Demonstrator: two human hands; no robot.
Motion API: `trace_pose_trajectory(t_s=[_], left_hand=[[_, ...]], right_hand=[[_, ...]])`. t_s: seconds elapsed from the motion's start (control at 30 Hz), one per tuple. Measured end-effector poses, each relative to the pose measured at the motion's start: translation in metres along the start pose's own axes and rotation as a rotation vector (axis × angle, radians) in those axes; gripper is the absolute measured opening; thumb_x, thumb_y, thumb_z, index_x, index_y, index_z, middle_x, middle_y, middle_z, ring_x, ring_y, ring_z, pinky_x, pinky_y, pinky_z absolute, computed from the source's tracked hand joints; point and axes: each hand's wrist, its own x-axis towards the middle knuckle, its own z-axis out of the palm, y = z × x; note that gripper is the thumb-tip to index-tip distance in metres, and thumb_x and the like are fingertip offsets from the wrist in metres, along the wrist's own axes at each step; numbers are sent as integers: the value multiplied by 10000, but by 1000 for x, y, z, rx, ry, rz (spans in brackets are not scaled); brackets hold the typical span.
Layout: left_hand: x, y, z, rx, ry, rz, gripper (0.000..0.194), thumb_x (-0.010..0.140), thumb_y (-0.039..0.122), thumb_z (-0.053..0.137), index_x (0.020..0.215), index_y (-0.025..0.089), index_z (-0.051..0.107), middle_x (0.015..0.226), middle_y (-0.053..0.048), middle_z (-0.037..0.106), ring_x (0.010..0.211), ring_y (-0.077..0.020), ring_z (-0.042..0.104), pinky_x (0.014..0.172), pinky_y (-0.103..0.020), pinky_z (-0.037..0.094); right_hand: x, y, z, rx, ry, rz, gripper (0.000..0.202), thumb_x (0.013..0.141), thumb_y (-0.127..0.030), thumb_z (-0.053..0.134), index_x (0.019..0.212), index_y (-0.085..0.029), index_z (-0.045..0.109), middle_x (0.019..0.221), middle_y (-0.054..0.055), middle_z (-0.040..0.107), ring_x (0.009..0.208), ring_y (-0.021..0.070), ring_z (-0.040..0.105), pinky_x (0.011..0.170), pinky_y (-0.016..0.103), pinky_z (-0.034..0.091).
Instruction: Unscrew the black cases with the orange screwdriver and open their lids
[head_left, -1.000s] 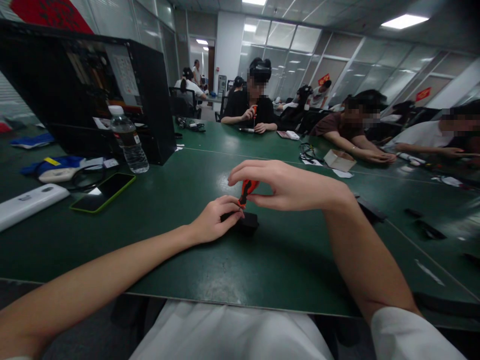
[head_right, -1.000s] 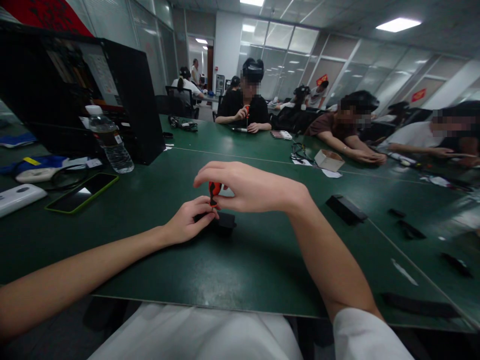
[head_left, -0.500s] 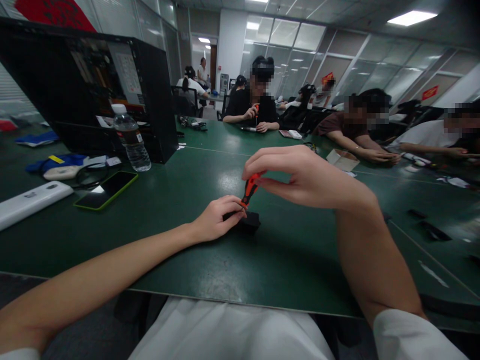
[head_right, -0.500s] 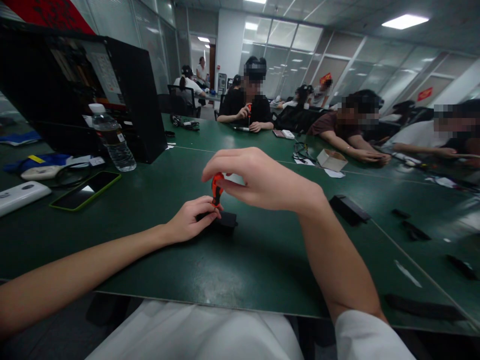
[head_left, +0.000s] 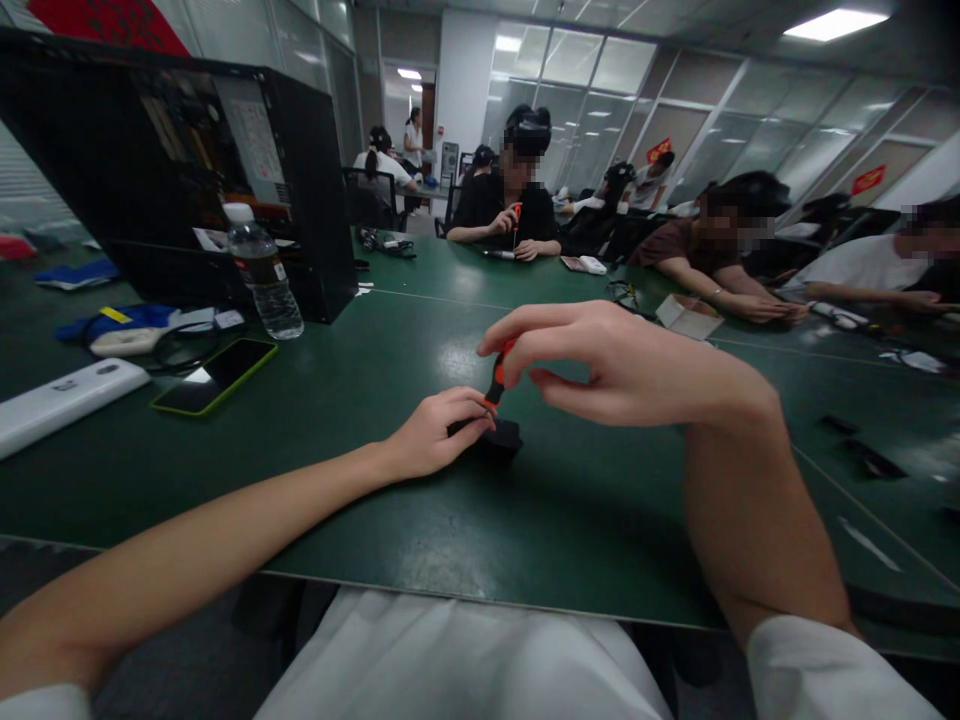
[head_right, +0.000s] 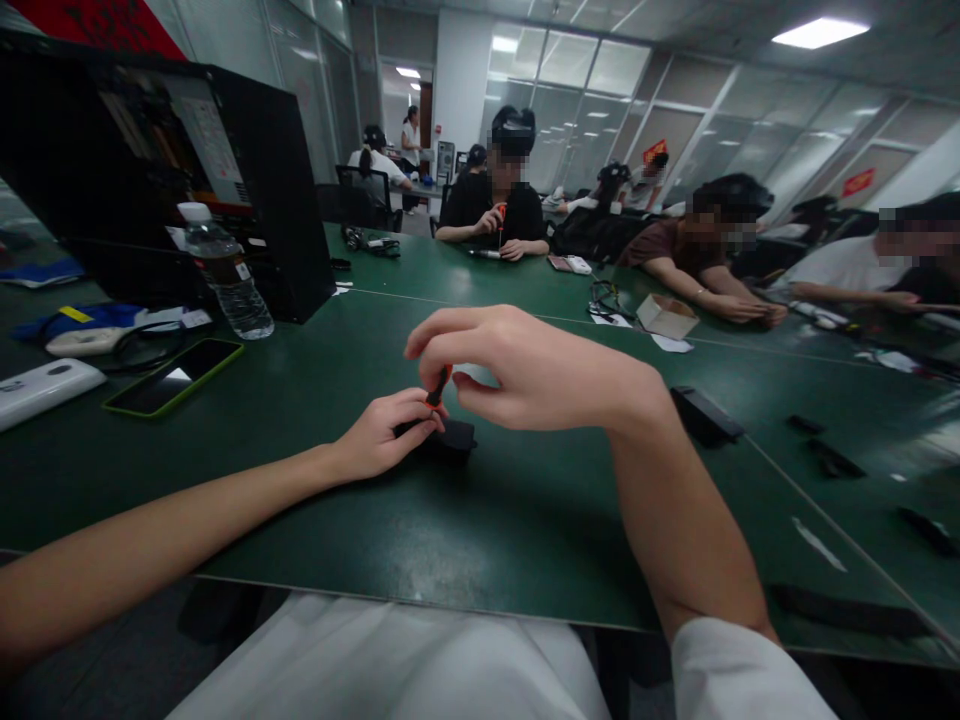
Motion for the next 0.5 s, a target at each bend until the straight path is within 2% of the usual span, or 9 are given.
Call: trace_pose_trajectory(t_s=[0.07, 0.1, 0.17, 0.23, 0.3, 0.33, 0.37, 0.43, 0.5], left_hand=[[0, -1, 0, 6, 6, 2, 210, 1005, 208, 529, 926, 147, 714, 1044, -101, 701, 1000, -196, 679, 923, -322, 540], [-1, -1, 0, 8, 8, 5, 213, 1005, 209, 529, 924, 147, 715, 1050, -101, 703, 1006, -197, 680, 927, -325, 541], [-1, -2, 0, 11, 11, 12, 219, 1006, 209, 522, 927, 148, 718, 1053, -99, 706, 1012, -198, 682, 932, -326, 543], [-1, -1, 0, 10, 12, 17, 223, 1005, 207, 520, 928, 150, 721, 1050, -98, 707, 1013, -197, 685, 934, -324, 544], [-1, -1, 0, 9, 7, 15, 215, 1000, 210, 531, 925, 153, 724, 1054, -98, 707, 1012, -197, 685, 933, -324, 544], [-1, 0, 0, 8, 4, 12, 210, 998, 212, 535, 926, 154, 724, 1053, -97, 708, 1009, -198, 685, 929, -326, 545], [-1, 0, 0, 8, 2, 5, 210, 999, 214, 533, 930, 156, 722, 1052, -97, 708, 1004, -197, 685, 924, -327, 547], [0, 0, 0, 11, 6, -9, 208, 1000, 214, 528, 942, 155, 719, 1053, -99, 708, 1001, -197, 686, 920, -328, 550], [-1, 0, 0, 13, 17, -9, 199, 998, 213, 532, 951, 154, 717, 1061, -100, 708, 1008, -197, 687, 925, -329, 551]], right_hand=[[-1, 0, -1, 4, 20, -3, 181, 930, -214, 543, 1042, -198, 684, 1357, 86, 625, 1113, 202, 640, 917, 312, 477], [-1, 1, 0, -27, 52, 23, 193, 940, -264, 562, 1075, -194, 681, 1347, 98, 631, 1113, 216, 642, 910, 320, 476], [1, 2, 3, -124, 101, 117, 284, 952, -382, 595, 1131, -177, 674, 1183, 111, 703, 993, 224, 671, 825, 317, 472], [3, 3, 6, -208, 80, 220, 340, 957, -465, 596, 1091, -167, 693, 881, 71, 731, 764, 192, 660, 697, 291, 429], [4, 3, 6, -218, 18, 254, 320, 976, -458, 569, 983, -171, 711, 665, 21, 666, 605, 152, 594, 623, 273, 377], [3, 3, 5, -188, -7, 231, 295, 987, -421, 553, 953, -175, 711, 654, 15, 660, 594, 143, 586, 619, 270, 377], [2, 3, 4, -145, -27, 187, 260, 992, -370, 540, 949, -180, 711, 726, 26, 692, 640, 143, 610, 644, 269, 400], [-1, 3, 1, -48, -52, 82, 198, 976, -273, 529, 993, -196, 711, 1063, 69, 734, 873, 167, 676, 773, 285, 463], [-3, 2, -2, 15, -70, 13, 194, 963, -252, 537, 1044, -212, 708, 1348, 80, 641, 1109, 198, 651, 913, 316, 474]])
